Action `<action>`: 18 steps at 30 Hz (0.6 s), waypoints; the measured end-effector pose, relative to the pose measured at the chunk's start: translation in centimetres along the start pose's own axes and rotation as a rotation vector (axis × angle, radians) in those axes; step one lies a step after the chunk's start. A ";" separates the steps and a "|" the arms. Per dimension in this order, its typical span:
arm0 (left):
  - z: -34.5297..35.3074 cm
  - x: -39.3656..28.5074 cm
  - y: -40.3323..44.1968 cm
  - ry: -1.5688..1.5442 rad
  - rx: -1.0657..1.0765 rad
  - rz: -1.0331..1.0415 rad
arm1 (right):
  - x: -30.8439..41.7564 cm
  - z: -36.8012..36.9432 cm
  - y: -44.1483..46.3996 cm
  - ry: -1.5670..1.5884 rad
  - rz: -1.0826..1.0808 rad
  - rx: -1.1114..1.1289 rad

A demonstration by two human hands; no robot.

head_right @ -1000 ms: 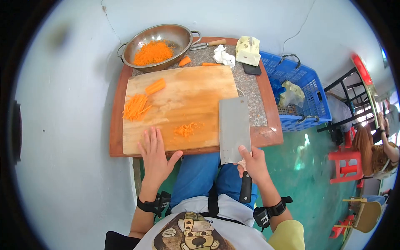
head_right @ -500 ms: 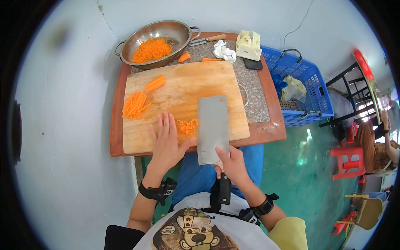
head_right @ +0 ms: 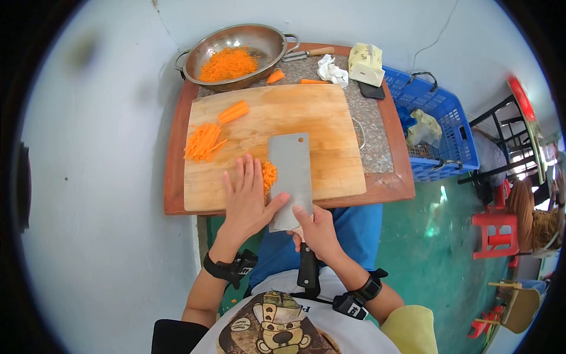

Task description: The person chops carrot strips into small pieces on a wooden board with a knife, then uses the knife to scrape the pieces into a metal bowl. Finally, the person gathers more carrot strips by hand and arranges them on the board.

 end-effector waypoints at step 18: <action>-2.5 1.9 0.9 -0.357 -0.144 0.026 | -0.6 0.7 0.9 0.096 0.094 0.098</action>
Point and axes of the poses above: each hand's wrist, its own y-axis towards the middle knuckle, its own z-axis out of the palm, x = y × z, the point moved 5 cm from there along y, towards the middle knuckle, and after that the axes turned 1 degree about -y, right-handed, at the moved point
